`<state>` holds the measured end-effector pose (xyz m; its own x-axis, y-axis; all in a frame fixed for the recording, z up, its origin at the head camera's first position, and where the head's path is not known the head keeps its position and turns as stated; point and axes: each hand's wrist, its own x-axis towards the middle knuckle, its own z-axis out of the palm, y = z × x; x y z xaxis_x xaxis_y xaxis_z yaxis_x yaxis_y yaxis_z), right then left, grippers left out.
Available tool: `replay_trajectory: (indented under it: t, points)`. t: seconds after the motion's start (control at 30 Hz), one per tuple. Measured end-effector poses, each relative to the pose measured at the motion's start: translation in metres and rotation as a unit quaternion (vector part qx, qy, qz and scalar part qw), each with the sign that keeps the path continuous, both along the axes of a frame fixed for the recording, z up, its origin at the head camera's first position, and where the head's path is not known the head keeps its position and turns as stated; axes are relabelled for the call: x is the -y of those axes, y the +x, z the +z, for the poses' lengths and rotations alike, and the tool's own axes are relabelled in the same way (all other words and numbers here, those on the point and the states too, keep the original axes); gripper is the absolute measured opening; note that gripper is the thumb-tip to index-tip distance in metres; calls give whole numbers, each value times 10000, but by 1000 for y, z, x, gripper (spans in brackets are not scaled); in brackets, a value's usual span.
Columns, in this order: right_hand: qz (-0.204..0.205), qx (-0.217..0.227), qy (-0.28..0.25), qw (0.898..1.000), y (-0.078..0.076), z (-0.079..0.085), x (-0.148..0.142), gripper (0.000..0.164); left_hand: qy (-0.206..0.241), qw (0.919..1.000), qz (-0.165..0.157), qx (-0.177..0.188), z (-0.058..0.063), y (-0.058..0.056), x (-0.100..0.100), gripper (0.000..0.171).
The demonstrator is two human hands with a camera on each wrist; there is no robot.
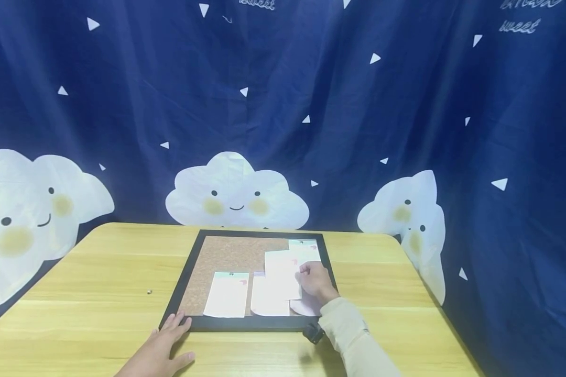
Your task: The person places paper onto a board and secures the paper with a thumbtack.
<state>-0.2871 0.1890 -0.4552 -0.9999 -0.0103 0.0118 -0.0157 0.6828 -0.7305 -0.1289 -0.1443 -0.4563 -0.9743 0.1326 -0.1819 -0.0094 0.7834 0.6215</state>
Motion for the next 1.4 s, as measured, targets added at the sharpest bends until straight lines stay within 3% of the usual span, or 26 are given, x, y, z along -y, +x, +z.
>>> replay_trajectory:
  t: [0.43,0.77,1.03,1.4]
  points:
    - [-129,-204,79,9997,-15,-1,12,13,62,10000,2,-11,-1,1,1,71]
    - [-312,-948,244,9947,-31,-3,23,10,30,10000,-1,15,-1,0,1,71]
    - [-454,-1203,349,9911,-38,-9,27,9,120,9999,-53,56,-1,1,0,70]
    - [-298,-863,814,9925,-53,-7,39,16,102,9999,-36,-30,-1,1,2,71]
